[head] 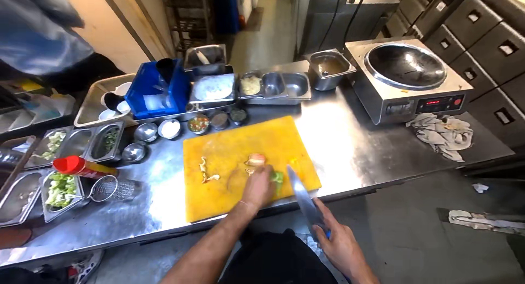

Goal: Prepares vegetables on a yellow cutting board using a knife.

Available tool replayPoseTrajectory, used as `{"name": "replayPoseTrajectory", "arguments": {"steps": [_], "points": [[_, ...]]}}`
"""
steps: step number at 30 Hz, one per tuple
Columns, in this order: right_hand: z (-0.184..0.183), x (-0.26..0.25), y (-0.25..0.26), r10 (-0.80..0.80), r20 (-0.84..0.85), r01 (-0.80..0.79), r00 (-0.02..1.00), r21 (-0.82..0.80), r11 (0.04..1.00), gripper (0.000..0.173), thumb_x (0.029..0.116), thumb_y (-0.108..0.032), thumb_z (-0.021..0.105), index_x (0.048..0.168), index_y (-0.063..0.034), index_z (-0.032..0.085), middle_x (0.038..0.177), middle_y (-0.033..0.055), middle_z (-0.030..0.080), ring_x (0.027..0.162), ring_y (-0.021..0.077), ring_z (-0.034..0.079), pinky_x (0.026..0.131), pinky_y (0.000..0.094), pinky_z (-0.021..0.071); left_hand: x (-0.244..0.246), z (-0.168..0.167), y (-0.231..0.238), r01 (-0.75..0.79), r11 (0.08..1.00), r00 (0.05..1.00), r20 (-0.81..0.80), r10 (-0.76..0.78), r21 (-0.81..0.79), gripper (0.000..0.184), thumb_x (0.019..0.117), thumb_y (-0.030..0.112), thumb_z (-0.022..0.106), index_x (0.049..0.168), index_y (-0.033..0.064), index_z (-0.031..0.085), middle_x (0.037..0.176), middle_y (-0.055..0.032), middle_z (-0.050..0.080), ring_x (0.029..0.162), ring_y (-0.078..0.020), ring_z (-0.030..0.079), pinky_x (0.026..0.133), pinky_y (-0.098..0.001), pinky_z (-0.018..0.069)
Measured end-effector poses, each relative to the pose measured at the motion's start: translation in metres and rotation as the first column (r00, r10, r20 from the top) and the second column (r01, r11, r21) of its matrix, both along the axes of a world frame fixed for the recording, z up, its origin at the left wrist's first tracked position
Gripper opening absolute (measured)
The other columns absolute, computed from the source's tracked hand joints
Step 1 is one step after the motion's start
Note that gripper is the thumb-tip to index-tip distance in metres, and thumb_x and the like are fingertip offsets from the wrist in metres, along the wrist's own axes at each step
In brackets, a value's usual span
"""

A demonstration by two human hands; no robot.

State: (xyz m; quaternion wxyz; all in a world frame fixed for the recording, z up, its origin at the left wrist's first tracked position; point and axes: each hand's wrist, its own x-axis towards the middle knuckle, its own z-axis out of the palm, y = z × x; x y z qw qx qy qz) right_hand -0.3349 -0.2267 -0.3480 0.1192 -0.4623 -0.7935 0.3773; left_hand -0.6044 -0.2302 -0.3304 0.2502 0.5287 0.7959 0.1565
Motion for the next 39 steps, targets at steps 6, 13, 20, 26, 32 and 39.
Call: {"name": "replayPoseTrajectory", "arguments": {"steps": [6, 13, 20, 26, 32, 39], "points": [[0.0, -0.008, 0.01, 0.133, 0.196, -0.152, 0.972, 0.085, 0.985, 0.055, 0.1007, -0.023, 0.053, 0.155, -0.0311, 0.048, 0.085, 0.0083, 0.074, 0.071, 0.0264, 0.071, 0.068, 0.0503, 0.0592, -0.002, -0.006, 0.003, -0.016, 0.999, 1.0, 0.002, 0.016, -0.05, 0.019, 0.0949, 0.02, 0.068, 0.107, 0.0065, 0.074, 0.108, -0.0136, 0.069, 0.104, -0.0282, 0.068, 0.094, -0.0472, 0.0566], [0.025, -0.056, 0.035, 0.191, 0.353, -0.201, 0.916, -0.008, 0.98, 0.057, 0.1037, -0.023, 0.054, 0.158, -0.0367, 0.04, 0.093, 0.0128, 0.074, 0.085, 0.0319, 0.072, 0.08, 0.0527, 0.0577, -0.009, -0.013, 0.001, 0.075, 0.997, 0.997, -0.001, -0.075, 0.002, 0.017, 0.0968, 0.019, 0.066, 0.101, 0.0049, 0.074, 0.102, -0.0126, 0.072, 0.1, -0.0275, 0.07, 0.092, -0.047, 0.0567], [0.023, -0.052, 0.035, 0.25, 0.376, -0.243, 0.892, -0.067, 0.968, 0.059, 0.1034, -0.023, 0.053, 0.159, -0.0384, 0.038, 0.094, 0.0132, 0.074, 0.086, 0.0323, 0.072, 0.081, 0.0534, 0.0576, -0.013, -0.024, -0.011, 0.016, 0.993, 0.999, -0.046, -0.011, 0.119, 0.018, 0.0943, 0.026, 0.074, 0.102, 0.0093, 0.076, 0.12, -0.0135, 0.065, 0.108, -0.0274, 0.066, 0.094, -0.0451, 0.0574], [0.023, -0.019, 0.031, 0.278, 0.3, -0.222, 0.913, -0.206, 0.953, 0.06, 0.1004, -0.022, 0.057, 0.157, -0.0334, 0.042, 0.097, 0.0127, 0.074, 0.077, 0.0264, 0.072, 0.076, 0.0485, 0.0589, -0.019, -0.034, -0.036, 0.027, 0.98, 0.997, 0.064, -0.04, 0.196, 0.033, 0.0982, 0.039, 0.069, 0.11, 0.0092, 0.077, 0.111, -0.0123, 0.068, 0.102, -0.0251, 0.068, 0.093, -0.0452, 0.0575], [0.022, -0.008, 0.051, 0.259, 0.123, -0.172, 0.958, -0.476, 0.862, 0.061, 0.1013, -0.023, 0.061, 0.158, -0.0312, 0.041, 0.098, 0.0076, 0.073, 0.059, 0.0161, 0.068, 0.055, 0.0355, 0.0608, -0.021, -0.03, -0.045, 0.016, 0.988, 0.981, 0.19, -0.046, 0.156, 0.034, 0.0915, 0.024, 0.078, 0.122, 0.0098, 0.073, 0.117, -0.0122, 0.066, 0.105, -0.0246, 0.066, 0.097, -0.0436, 0.0559], [0.014, -0.029, 0.071, 0.268, 0.093, -0.178, 0.959, -0.536, 0.825, 0.061, 0.1027, -0.021, 0.061, 0.158, -0.0353, 0.04, 0.088, 0.0086, 0.071, 0.052, 0.0156, 0.064, 0.05, 0.0327, 0.0571, -0.023, -0.03, -0.042, 0.008, 0.987, 0.98, 0.197, -0.039, 0.16, 0.029, 0.0916, 0.017, 0.078, 0.118, 0.0065, 0.074, 0.108, -0.0108, 0.069, 0.097, -0.0224, 0.069, 0.094, -0.042, 0.0572]]}}
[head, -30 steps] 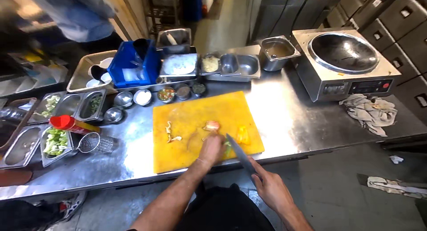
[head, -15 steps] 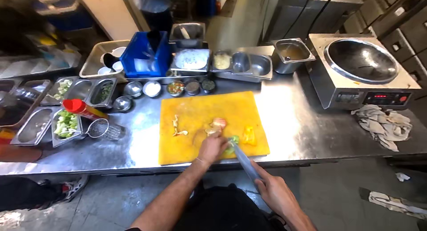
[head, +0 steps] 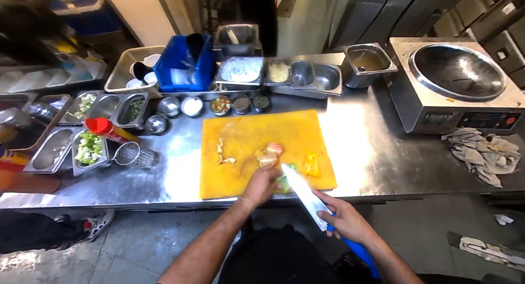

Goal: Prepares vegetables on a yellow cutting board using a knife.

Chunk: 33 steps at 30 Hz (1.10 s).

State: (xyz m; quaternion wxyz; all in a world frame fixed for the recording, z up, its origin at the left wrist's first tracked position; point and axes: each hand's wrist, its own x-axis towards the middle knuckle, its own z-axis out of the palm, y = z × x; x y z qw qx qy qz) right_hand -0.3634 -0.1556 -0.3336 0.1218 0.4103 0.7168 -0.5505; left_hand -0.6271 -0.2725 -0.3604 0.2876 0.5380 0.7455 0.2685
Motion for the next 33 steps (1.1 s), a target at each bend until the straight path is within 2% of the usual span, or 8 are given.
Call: {"name": "replayPoseTrajectory", "arguments": {"steps": [11, 17, 19, 22, 24, 27, 29, 33], "points": [[0.012, 0.003, -0.006, -0.015, 0.01, 0.016, 1.0, -0.072, 0.997, 0.063, 0.1022, -0.018, 0.061, 0.159, -0.0338, 0.039, 0.085, 0.0092, 0.071, 0.051, 0.0163, 0.063, 0.049, 0.0319, 0.0568, 0.003, -0.004, -0.005, -0.052, 0.998, 0.998, -0.035, 0.053, 0.041, 0.025, 0.0912, 0.021, 0.079, 0.111, 0.0056, 0.074, 0.104, -0.0098, 0.071, 0.094, -0.0222, 0.07, 0.091, -0.0426, 0.0585], [0.016, -0.047, -0.013, 0.041, 0.076, -0.048, 0.996, 0.089, 0.995, 0.061, 0.1035, -0.022, 0.06, 0.158, -0.0368, 0.039, 0.089, 0.0104, 0.07, 0.053, 0.016, 0.065, 0.053, 0.0335, 0.0589, 0.002, -0.008, -0.006, -0.058, 0.997, 0.997, -0.055, 0.06, 0.048, 0.026, 0.091, 0.021, 0.079, 0.11, 0.0044, 0.074, 0.103, -0.0107, 0.073, 0.097, -0.0235, 0.071, 0.093, -0.0437, 0.0581], [0.013, -0.038, -0.017, 0.041, 0.062, -0.045, 0.997, 0.061, 0.997, 0.062, 0.1031, -0.022, 0.06, 0.158, -0.0385, 0.038, 0.091, 0.01, 0.071, 0.053, 0.0162, 0.065, 0.053, 0.034, 0.0596, 0.002, -0.008, -0.008, -0.067, 0.996, 0.995, -0.066, 0.071, 0.061, 0.022, 0.0911, 0.021, 0.079, 0.107, 0.006, 0.075, 0.102, -0.0099, 0.073, 0.096, -0.023, 0.071, 0.092, -0.0438, 0.0585], [0.008, -0.017, -0.029, 0.007, 0.014, -0.006, 1.0, -0.022, 1.0, 0.064, 0.1009, -0.019, 0.061, 0.159, -0.0337, 0.039, 0.09, 0.0092, 0.072, 0.052, 0.0168, 0.065, 0.05, 0.034, 0.0593, -0.002, -0.009, -0.009, -0.04, 0.998, 0.997, -0.064, 0.044, 0.056, 0.016, 0.0941, 0.019, 0.074, 0.103, 0.006, 0.076, 0.102, -0.0101, 0.074, 0.099, -0.0237, 0.071, 0.095, -0.0437, 0.0571], [0.008, -0.018, -0.035, -0.002, 0.024, 0.002, 1.0, -0.004, 1.0, 0.063, 0.1008, -0.019, 0.062, 0.158, -0.0321, 0.04, 0.093, 0.0089, 0.072, 0.053, 0.0163, 0.065, 0.05, 0.0337, 0.0593, -0.008, -0.01, -0.01, 0.01, 0.998, 0.997, -0.083, -0.005, 0.055, 0.015, 0.0977, 0.02, 0.07, 0.104, 0.0079, 0.077, 0.104, -0.009, 0.075, 0.102, -0.0227, 0.071, 0.096, -0.0432, 0.0566], [0.014, -0.041, -0.044, 0.117, 0.141, -0.144, 0.983, 0.196, 0.97, 0.06, 0.1021, -0.022, 0.06, 0.158, -0.0326, 0.04, 0.101, 0.0108, 0.072, 0.067, 0.0185, 0.07, 0.065, 0.038, 0.062, -0.012, -0.007, -0.01, 0.054, 0.998, 0.992, -0.117, -0.049, 0.041, 0.017, 0.1008, 0.02, 0.064, 0.104, 0.0108, 0.078, 0.104, -0.0072, 0.075, 0.101, -0.022, 0.072, 0.095, -0.0438, 0.057], [0.005, -0.055, -0.061, 0.13, 0.178, -0.184, 0.976, 0.333, 0.925, 0.059, 0.1021, -0.021, 0.056, 0.158, -0.0295, 0.041, 0.103, 0.0154, 0.074, 0.085, 0.0292, 0.072, 0.081, 0.0496, 0.0587, -0.008, -0.008, -0.014, 0.035, 0.999, 0.991, -0.128, -0.03, 0.034, 0.017, 0.1011, 0.02, 0.064, 0.102, 0.0093, 0.077, 0.102, -0.0081, 0.075, 0.098, -0.0234, 0.072, 0.092, -0.0452, 0.0582], [-0.005, -0.061, -0.07, 0.101, 0.158, -0.158, 0.982, 0.409, 0.899, 0.058, 0.1036, -0.024, 0.053, 0.159, -0.0307, 0.039, 0.092, 0.013, 0.074, 0.08, 0.0284, 0.072, 0.079, 0.0488, 0.0584, -0.008, -0.01, -0.02, -0.201, 0.977, 0.964, -0.194, 0.184, -0.068, 0.022, 0.1019, 0.023, 0.059, 0.103, 0.0072, 0.075, 0.104, -0.0103, 0.072, 0.096, -0.026, 0.071, 0.086, -0.0477, 0.0595]]}}
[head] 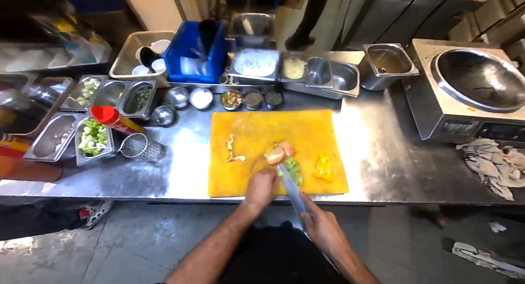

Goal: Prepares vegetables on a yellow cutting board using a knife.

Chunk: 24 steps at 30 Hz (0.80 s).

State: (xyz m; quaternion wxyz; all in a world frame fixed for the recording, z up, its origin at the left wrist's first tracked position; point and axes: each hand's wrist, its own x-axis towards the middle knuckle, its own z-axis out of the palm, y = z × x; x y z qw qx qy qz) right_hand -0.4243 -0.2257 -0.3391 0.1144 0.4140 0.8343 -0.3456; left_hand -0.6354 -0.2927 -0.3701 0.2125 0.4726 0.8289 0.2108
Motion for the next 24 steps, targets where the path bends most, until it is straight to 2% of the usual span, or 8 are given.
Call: {"name": "replayPoseTrajectory", "arguments": {"steps": [4, 6, 9, 12, 15, 18, 20, 24], "points": [[0.012, 0.022, 0.004, 0.061, 0.023, -0.061, 0.998, -0.023, 0.998, 0.059, 0.1029, -0.024, 0.052, 0.159, -0.0348, 0.039, 0.092, 0.0117, 0.074, 0.078, 0.028, 0.072, 0.077, 0.0495, 0.0584, -0.028, 0.0, -0.02, -0.248, 0.968, 0.962, -0.115, 0.25, 0.027, 0.021, 0.1001, 0.019, 0.06, 0.116, 0.0104, 0.071, 0.114, -0.0129, 0.066, 0.093, -0.0294, 0.07, 0.078, -0.0515, 0.0605], [0.012, 0.03, 0.011, 0.085, 0.033, -0.085, 0.996, 0.004, 0.996, 0.058, 0.1032, -0.025, 0.052, 0.159, -0.0357, 0.039, 0.091, 0.0117, 0.074, 0.078, 0.029, 0.071, 0.076, 0.0503, 0.0581, -0.037, -0.012, -0.028, -0.111, 0.968, 0.969, -0.193, 0.156, 0.226, 0.026, 0.0959, 0.013, 0.061, 0.119, 0.0112, 0.073, 0.113, -0.0152, 0.064, 0.093, -0.0294, 0.068, 0.077, -0.0477, 0.0606], [0.012, 0.032, 0.03, 0.013, 0.028, -0.015, 1.0, 0.086, 0.996, 0.055, 0.1037, -0.024, 0.053, 0.157, -0.0334, 0.043, 0.092, 0.0138, 0.074, 0.082, 0.0307, 0.072, 0.08, 0.0519, 0.0579, -0.037, -0.029, -0.029, 0.154, 0.931, 0.944, -0.327, -0.04, 0.331, 0.029, 0.0974, 0.032, 0.061, 0.119, 0.0185, 0.076, 0.116, -0.0119, 0.066, 0.105, -0.0293, 0.064, 0.089, -0.0476, 0.0551], [0.01, 0.037, 0.045, -0.086, -0.04, 0.092, 0.995, 0.178, 0.98, 0.058, 0.1022, -0.023, 0.056, 0.158, -0.0317, 0.042, 0.088, 0.014, 0.073, 0.077, 0.0298, 0.071, 0.076, 0.0518, 0.058, -0.039, -0.033, -0.034, 0.073, 0.914, 0.918, -0.386, 0.094, 0.398, 0.031, 0.0981, 0.039, 0.059, 0.111, 0.0181, 0.077, 0.116, -0.0099, 0.066, 0.107, -0.0307, 0.062, 0.091, -0.0501, 0.0514], [0.007, 0.043, 0.044, -0.097, -0.153, 0.112, 0.983, 0.093, 0.989, 0.062, 0.0996, -0.022, 0.059, 0.158, -0.0286, 0.041, 0.088, 0.0119, 0.074, 0.069, 0.0252, 0.071, 0.069, 0.0482, 0.0611, -0.062, -0.025, -0.036, -0.111, 0.906, 0.877, -0.389, 0.283, 0.409, 0.061, 0.0906, 0.063, 0.061, 0.132, 0.0188, 0.068, 0.144, -0.0166, 0.054, 0.133, -0.0406, 0.049, 0.11, -0.062, 0.0388], [0.0, 0.043, 0.03, -0.123, -0.248, 0.117, 0.961, -0.038, 0.992, 0.066, 0.0967, -0.016, 0.065, 0.158, -0.0241, 0.042, 0.099, 0.0115, 0.076, 0.07, 0.0238, 0.074, 0.068, 0.0475, 0.0639, -0.099, -0.018, -0.03, -0.236, 0.937, 0.907, -0.288, 0.308, 0.259, 0.108, 0.0775, 0.081, 0.065, 0.158, 0.0124, 0.041, 0.166, -0.0219, 0.027, 0.152, -0.0422, 0.028, 0.121, -0.0648, 0.0249], [-0.005, 0.041, 0.018, -0.158, -0.267, 0.134, 0.951, -0.107, 0.985, 0.066, 0.0965, -0.014, 0.065, 0.158, -0.0226, 0.042, 0.101, 0.0111, 0.075, 0.067, 0.0221, 0.073, 0.065, 0.0452, 0.0641, -0.119, -0.016, -0.021, -0.19, 0.967, 0.956, -0.194, 0.221, 0.17, 0.104, 0.0846, 0.075, 0.064, 0.159, 0.008, 0.036, 0.166, -0.0189, 0.028, 0.154, -0.0368, 0.028, 0.125, -0.0579, 0.0222], [-0.009, 0.039, 0.006, -0.21, -0.286, 0.169, 0.935, -0.163, 0.972, 0.067, 0.0962, -0.01, 0.064, 0.158, -0.0185, 0.041, 0.099, 0.0101, 0.075, 0.064, 0.02, 0.072, 0.061, 0.0428, 0.0646, -0.106, -0.018, -0.02, 0.154, 0.981, 0.976, -0.17, -0.132, 0.118, 0.084, 0.0914, 0.073, 0.055, 0.147, 0.0102, 0.055, 0.164, -0.0081, 0.037, 0.153, -0.026, 0.031, 0.127, -0.0485, 0.0244]]}}
